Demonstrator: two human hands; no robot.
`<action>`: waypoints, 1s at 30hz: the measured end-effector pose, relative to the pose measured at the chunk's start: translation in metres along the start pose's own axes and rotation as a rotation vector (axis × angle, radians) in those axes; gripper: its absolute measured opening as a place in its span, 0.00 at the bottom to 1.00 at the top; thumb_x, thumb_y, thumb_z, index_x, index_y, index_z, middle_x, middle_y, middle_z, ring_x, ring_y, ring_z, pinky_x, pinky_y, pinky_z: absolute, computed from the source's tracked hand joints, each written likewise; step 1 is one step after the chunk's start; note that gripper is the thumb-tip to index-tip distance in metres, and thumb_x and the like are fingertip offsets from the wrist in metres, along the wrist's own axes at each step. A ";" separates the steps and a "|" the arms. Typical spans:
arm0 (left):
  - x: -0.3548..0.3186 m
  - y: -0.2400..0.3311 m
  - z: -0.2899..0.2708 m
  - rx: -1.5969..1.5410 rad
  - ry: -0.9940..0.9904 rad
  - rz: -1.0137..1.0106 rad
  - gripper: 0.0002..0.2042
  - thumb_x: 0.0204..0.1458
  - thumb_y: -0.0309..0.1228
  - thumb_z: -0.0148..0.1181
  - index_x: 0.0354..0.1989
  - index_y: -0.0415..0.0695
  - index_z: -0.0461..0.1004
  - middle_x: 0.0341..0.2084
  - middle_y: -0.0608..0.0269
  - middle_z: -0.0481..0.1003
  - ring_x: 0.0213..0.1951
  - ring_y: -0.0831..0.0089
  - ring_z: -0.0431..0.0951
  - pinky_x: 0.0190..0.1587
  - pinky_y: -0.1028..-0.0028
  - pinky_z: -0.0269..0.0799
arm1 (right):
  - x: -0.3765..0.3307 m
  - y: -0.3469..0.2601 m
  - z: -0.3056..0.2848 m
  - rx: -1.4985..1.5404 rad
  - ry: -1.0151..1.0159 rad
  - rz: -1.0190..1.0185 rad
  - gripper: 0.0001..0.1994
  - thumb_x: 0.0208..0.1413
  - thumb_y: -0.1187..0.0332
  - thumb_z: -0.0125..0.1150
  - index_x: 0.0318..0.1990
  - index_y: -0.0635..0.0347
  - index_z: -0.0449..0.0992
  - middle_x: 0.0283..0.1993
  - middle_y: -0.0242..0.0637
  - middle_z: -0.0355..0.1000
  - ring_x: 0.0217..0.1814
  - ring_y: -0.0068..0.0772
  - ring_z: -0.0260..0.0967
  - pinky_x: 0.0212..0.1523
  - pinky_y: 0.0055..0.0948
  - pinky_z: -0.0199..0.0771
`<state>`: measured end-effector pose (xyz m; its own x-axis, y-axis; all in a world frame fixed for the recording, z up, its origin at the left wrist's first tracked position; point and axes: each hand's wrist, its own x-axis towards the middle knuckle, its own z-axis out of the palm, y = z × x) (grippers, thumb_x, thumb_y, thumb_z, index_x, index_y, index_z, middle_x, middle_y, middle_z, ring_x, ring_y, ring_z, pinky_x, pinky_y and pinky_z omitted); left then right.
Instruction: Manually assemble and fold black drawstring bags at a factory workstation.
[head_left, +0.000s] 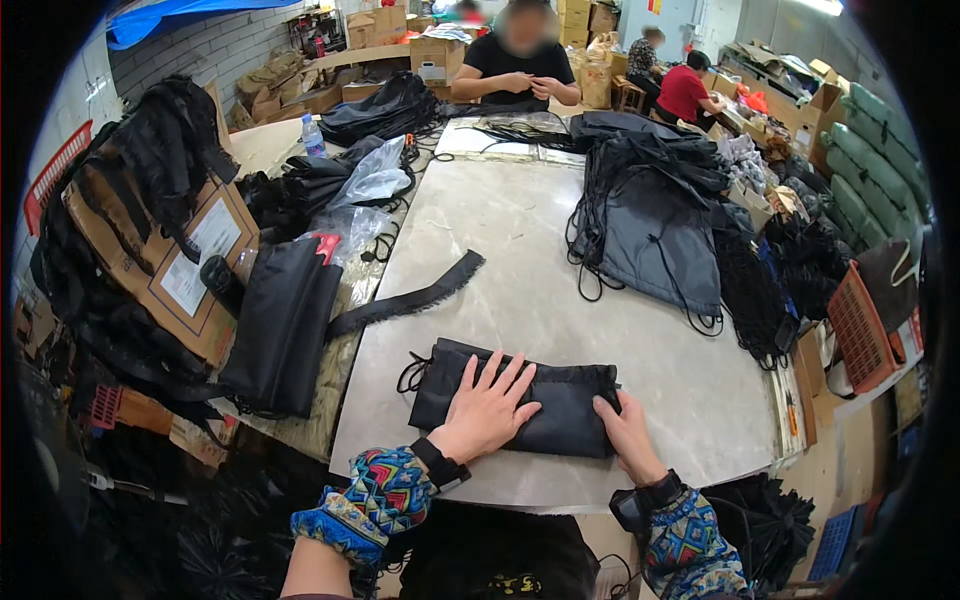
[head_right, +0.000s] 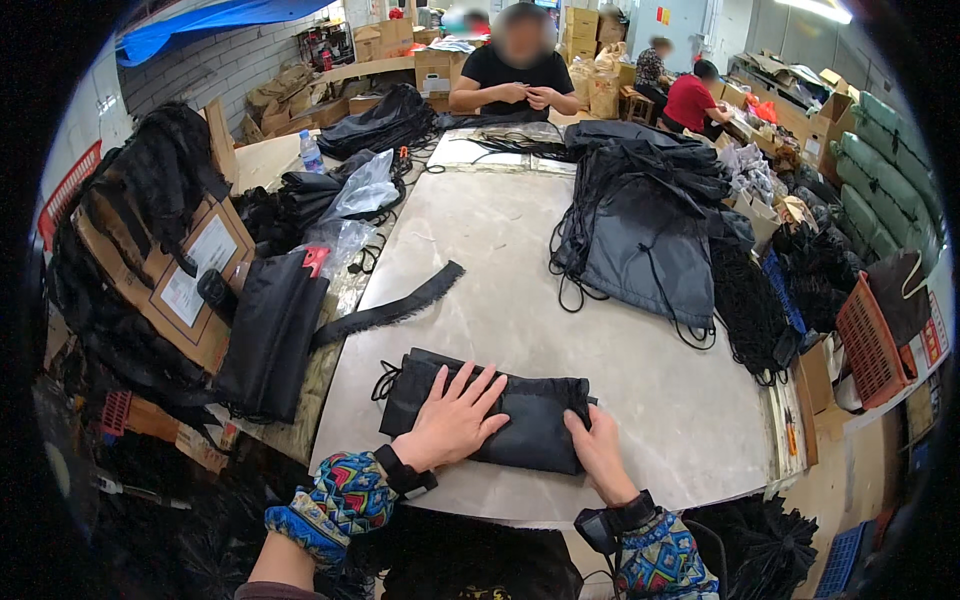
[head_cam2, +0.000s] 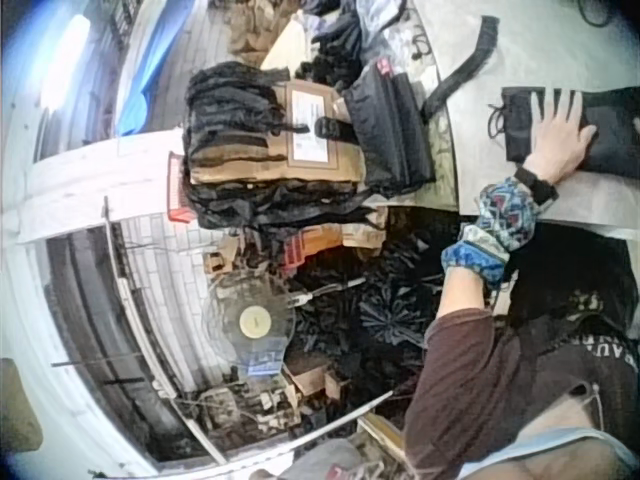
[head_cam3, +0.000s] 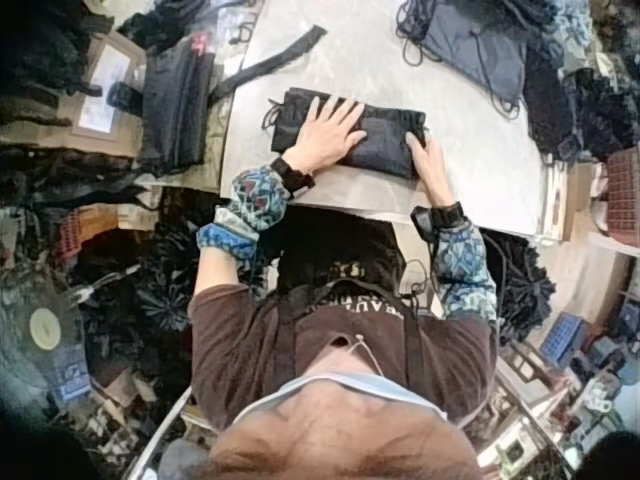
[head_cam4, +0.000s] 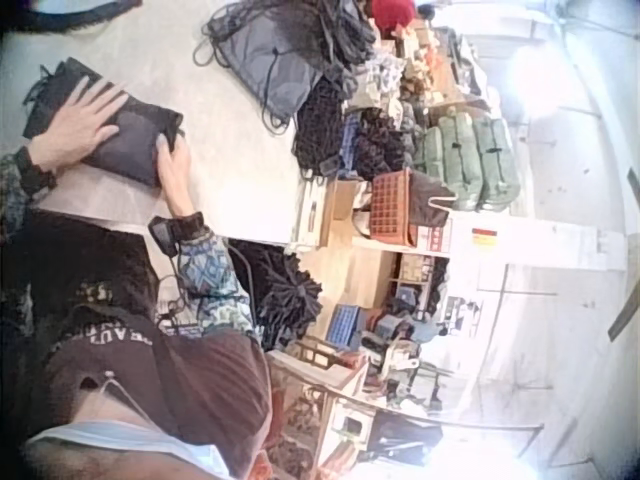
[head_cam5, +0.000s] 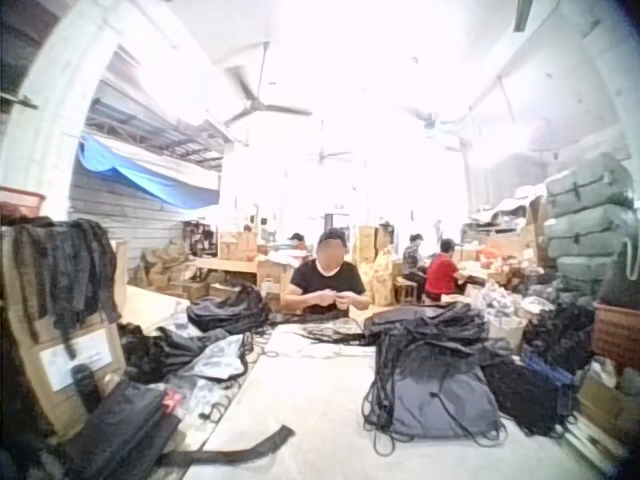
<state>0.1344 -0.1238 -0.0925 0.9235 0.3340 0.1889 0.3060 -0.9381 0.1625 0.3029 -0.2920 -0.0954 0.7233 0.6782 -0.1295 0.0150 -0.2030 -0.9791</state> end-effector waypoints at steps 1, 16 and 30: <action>0.000 -0.001 0.005 0.001 -0.002 -0.002 0.29 0.63 0.52 0.41 0.68 0.48 0.58 0.68 0.56 0.56 0.69 0.53 0.50 0.68 0.46 0.41 | -0.008 -0.015 0.001 -0.223 0.054 -0.127 0.13 0.57 0.69 0.57 0.45 0.68 0.72 0.40 0.43 0.74 0.43 0.35 0.71 0.45 0.31 0.70; 0.010 -0.002 -0.012 -0.168 0.281 -0.062 0.22 0.50 0.32 0.62 0.55 0.44 0.70 0.44 0.61 0.72 0.51 0.63 0.67 0.56 0.61 0.55 | -0.022 -0.036 0.031 -0.952 -0.077 -0.816 0.28 0.54 0.61 0.62 0.60 0.63 0.66 0.65 0.48 0.60 0.70 0.52 0.52 0.69 0.58 0.41; -0.126 0.080 -0.067 -0.018 0.133 0.124 0.12 0.47 0.31 0.60 0.41 0.43 0.77 0.39 0.61 0.75 0.39 0.66 0.74 0.45 0.68 0.63 | -0.051 -0.080 -0.019 -0.483 -0.232 -0.579 0.11 0.52 0.74 0.64 0.44 0.64 0.76 0.42 0.44 0.76 0.45 0.46 0.71 0.47 0.33 0.72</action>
<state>0.0268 -0.2351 -0.0384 0.9148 0.2265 0.3345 0.1866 -0.9713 0.1473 0.2780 -0.3238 -0.0072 0.3474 0.8889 0.2985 0.6818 -0.0210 -0.7312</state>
